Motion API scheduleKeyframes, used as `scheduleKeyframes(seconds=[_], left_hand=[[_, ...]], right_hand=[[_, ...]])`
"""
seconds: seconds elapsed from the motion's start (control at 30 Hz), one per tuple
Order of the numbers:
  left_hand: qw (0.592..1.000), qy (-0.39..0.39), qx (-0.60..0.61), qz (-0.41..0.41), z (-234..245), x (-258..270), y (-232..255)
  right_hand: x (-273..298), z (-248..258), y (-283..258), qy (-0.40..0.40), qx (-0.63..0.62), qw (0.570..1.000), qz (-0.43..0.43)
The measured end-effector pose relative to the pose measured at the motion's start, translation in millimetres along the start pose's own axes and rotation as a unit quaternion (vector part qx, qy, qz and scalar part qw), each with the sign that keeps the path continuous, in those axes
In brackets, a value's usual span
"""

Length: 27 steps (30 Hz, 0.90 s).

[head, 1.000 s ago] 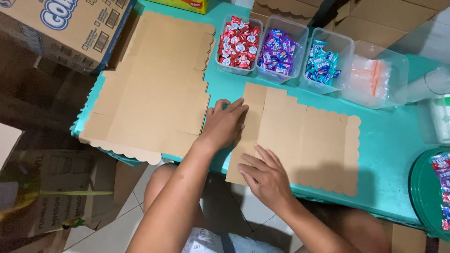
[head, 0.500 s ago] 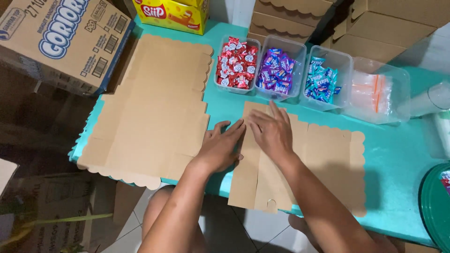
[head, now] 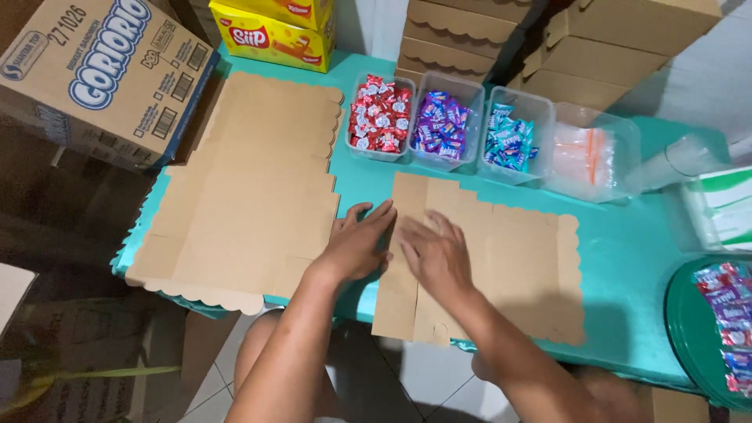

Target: Folding a flat cardboard sheet into a small box by creasing and tucking tabs.

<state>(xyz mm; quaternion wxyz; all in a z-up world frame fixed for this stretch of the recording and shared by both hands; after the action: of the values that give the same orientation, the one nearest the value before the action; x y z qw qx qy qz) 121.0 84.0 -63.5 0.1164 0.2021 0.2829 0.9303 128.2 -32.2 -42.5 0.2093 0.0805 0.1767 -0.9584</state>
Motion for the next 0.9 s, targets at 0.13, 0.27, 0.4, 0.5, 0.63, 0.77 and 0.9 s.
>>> scheduleKeyframes(seconds=[0.13, 0.27, 0.4, 0.5, 0.63, 0.77, 0.9], left_hand=[[1.0, 0.021, 0.017, -0.012, 3, 2, 4], [0.999, 0.034, -0.022, -0.009, -1, 3, 6], [0.996, 0.078, -0.05, -0.007, -2, 3, 8], [0.989, 0.147, 0.001, 0.013, 5, 7, 16], [0.983, 0.171, 0.051, 0.05, 10, 22, 39], [0.98, 0.165, 0.082, 0.079, -1, 20, 23], [0.963, 0.171, 0.16, 0.133, -2, 22, -13]], right_hand=[[48, 15, -17, -0.01, -0.032, 0.999, 0.019], [81, 19, -27, -0.025, -0.047, 0.997, 0.05], [84, 28, -17, -0.097, -0.155, 0.982, 0.045], [79, 31, 35, -0.011, -0.203, 0.979, 0.016], [72, 38, 56, 0.026, -0.151, 0.988, 0.028], [73, 21, 55, -0.017, -0.061, 0.998, -0.023], [74, 21, 49, -0.009, -0.037, 0.998, -0.041]])
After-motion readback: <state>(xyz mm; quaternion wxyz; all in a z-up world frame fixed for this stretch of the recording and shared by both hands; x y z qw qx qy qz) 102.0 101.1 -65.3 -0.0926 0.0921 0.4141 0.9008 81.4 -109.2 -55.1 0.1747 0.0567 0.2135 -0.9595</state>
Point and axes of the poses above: each hand's wrist, its own x-axis away from the middle knuckle, its own z-axis out of the back of the hand, y = z × x, the point moved 10 cm from there along -x, towards the middle knuckle, and after that the axes turned 6 degrees about -z, right-handed, at the moved point
